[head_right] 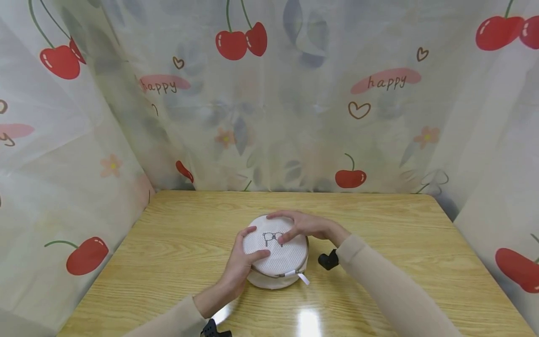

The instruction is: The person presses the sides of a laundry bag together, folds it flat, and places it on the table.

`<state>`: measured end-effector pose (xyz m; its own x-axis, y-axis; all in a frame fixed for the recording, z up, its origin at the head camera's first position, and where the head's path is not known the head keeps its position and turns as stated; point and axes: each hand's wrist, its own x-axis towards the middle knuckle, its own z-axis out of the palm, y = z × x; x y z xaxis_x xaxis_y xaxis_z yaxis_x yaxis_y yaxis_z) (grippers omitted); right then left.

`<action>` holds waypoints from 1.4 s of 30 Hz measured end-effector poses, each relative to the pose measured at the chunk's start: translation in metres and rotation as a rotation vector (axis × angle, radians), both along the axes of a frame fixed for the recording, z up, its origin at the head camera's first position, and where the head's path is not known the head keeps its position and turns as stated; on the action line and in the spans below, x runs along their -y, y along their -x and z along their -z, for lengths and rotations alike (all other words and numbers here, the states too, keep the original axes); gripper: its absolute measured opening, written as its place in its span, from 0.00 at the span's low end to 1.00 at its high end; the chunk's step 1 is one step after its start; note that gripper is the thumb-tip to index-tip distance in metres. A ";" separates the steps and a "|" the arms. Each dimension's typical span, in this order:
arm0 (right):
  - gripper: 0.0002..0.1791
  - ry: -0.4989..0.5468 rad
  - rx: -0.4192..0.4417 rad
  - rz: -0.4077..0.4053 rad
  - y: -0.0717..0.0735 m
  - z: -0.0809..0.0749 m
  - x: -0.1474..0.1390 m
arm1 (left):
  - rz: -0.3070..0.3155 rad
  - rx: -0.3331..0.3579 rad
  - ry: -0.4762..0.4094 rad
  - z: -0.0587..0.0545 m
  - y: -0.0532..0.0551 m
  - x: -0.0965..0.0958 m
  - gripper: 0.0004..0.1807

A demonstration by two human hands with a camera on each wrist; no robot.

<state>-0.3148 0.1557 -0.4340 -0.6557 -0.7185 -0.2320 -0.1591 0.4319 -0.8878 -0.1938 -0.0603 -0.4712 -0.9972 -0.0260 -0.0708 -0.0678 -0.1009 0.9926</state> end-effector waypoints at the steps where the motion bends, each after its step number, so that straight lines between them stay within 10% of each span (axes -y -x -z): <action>1: 0.43 -0.007 -0.006 0.002 0.000 0.001 0.000 | -0.003 -0.001 0.000 0.001 0.000 0.000 0.43; 11: 0.42 -0.012 -0.001 -0.009 -0.003 0.009 0.001 | 0.064 0.023 0.028 0.002 -0.003 0.007 0.41; 26: 0.39 -0.039 -0.038 0.015 -0.002 0.002 -0.006 | 0.098 -0.100 0.466 -0.008 -0.017 0.016 0.48; 42: 0.40 0.054 0.014 0.020 -0.005 0.014 -0.002 | 0.106 -0.049 0.212 -0.002 -0.020 0.015 0.49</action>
<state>-0.3100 0.1575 -0.4475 -0.6671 -0.7170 -0.2022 -0.1382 0.3858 -0.9122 -0.1740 -0.0754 -0.4688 -0.9972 0.0700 -0.0267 -0.0184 0.1157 0.9931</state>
